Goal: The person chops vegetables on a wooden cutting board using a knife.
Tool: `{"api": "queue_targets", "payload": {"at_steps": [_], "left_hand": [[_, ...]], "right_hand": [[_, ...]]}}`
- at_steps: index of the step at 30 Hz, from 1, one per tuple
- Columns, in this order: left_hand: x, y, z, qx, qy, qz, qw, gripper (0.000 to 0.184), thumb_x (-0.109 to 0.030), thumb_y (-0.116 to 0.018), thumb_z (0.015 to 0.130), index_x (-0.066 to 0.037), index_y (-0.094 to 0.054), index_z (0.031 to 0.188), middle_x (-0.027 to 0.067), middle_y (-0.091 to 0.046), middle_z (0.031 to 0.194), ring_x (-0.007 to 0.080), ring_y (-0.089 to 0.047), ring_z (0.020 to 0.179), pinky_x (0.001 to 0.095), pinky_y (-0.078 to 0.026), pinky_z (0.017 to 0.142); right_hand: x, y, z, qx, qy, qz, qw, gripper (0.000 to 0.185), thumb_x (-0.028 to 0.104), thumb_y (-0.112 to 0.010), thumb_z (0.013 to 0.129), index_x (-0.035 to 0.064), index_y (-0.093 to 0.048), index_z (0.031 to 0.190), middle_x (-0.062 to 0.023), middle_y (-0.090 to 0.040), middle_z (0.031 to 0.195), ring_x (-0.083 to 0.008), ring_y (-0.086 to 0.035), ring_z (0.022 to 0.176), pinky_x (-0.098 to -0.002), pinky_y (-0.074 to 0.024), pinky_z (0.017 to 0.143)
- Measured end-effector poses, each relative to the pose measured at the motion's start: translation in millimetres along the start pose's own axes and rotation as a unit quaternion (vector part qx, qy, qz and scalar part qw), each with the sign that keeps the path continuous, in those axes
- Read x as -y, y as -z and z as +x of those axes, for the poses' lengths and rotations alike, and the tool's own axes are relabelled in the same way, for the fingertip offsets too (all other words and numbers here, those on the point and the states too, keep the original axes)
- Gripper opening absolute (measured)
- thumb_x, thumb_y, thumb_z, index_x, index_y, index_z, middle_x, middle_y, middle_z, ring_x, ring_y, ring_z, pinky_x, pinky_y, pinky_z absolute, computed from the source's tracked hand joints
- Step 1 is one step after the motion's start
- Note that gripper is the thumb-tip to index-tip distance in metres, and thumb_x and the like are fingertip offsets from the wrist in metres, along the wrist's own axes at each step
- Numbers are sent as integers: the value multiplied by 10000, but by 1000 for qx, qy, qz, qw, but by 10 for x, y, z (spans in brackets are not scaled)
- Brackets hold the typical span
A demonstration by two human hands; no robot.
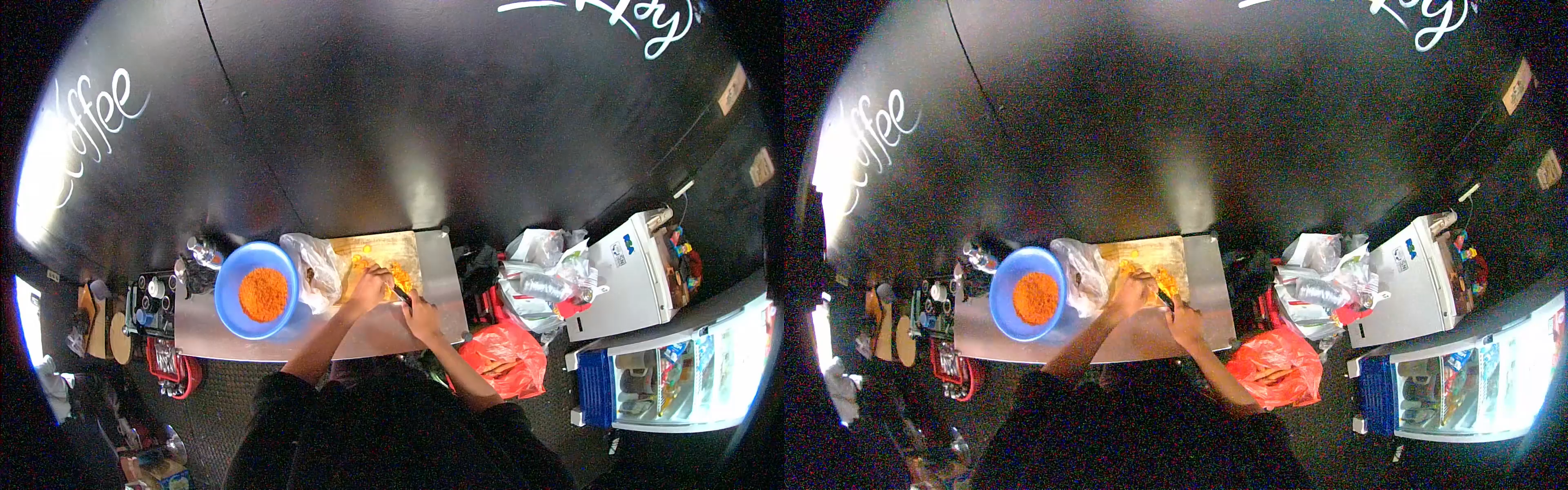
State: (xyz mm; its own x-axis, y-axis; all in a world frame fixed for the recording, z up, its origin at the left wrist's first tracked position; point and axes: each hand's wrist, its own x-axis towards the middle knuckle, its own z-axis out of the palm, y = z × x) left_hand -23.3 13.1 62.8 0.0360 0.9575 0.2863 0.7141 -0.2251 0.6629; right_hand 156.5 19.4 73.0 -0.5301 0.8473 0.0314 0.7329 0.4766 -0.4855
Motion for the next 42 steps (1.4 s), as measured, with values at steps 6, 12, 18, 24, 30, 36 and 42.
{"api": "queue_targets", "payload": {"at_steps": [6, 12, 18, 24, 30, 36, 42], "left_hand": [[21, -55, -45, 15, -52, 50, 997, 161, 37, -487, 609, -73, -562, 701, 46, -559, 777, 240, -486, 835, 370, -352, 801], [-120, -32, -62, 67, -39, 153, 985, 133, -24, -510, 650, -88, -585, 739, 19, -545, 870, 203, -440, 952, 371, -322, 832], [-163, -60, -28, -70, 9, 143, 987, 118, -64, -587, 635, -63, -581, 753, 58, -541, 891, 231, -427, 1009, 388, -319, 843], [-15, -255, -201, -35, 257, -24, 965, 139, -124, -677, 628, -52, -571, 682, 88, -555, 639, 256, -558, 644, 349, -449, 623], [1344, -1264, -546, -57, 212, -501, 837, 255, -182, -752, 561, -29, -554, 610, 79, -568, 604, 188, -557, 548, 312, -452, 514], [1383, -1180, -457, -91, 166, -549, 814, 265, -177, -776, 527, -37, -563, 599, 79, -576, 613, 178, -554, 546, 300, -451, 514], [492, -376, -123, 35, 175, 20, 984, 203, -170, -737, 592, -43, -598, 671, 94, -596, 664, 229, -585, 610, 317, -464, 565]], "right_hand": [[39, 42, 1, 14, 4, -6, 1000, 250, 263, -482, 803, 57, -411, 925, -158, -584, 708, -333, -578, 627, -435, -451, 593], [50, 43, -14, 20, 15, -14, 1000, 258, 271, -474, 805, 53, -421, 933, -156, -586, 707, -329, -580, 629, -432, -452, 594], [-96, -55, 3, 16, -10, 10, 1000, 249, 272, -469, 812, 53, -426, 922, -161, -587, 721, -345, -579, 655, -438, -452, 592], [-397, -288, 24, -29, -74, 147, 986, 234, 265, -461, 826, 49, -420, 907, -191, -579, 724, -391, -561, 685, -472, -436, 597], [-336, -138, -20, -14, -96, 115, 989, 229, 268, -465, 829, 63, -415, 918, -201, -576, 713, -398, -559, 687, -479, -432, 592], [-307, -165, -94, -13, -73, 118, 990, 238, 269, -468, 828, 57, -417, 925, -211, -577, 720, -399, -560, 679, -480, -433, 592], [-392, -306, -80, -25, -78, 127, 989, 244, 263, -467, 828, 51, -408, 935, -224, -573, 730, -414, -554, 699, -476, -437, 602]]}}
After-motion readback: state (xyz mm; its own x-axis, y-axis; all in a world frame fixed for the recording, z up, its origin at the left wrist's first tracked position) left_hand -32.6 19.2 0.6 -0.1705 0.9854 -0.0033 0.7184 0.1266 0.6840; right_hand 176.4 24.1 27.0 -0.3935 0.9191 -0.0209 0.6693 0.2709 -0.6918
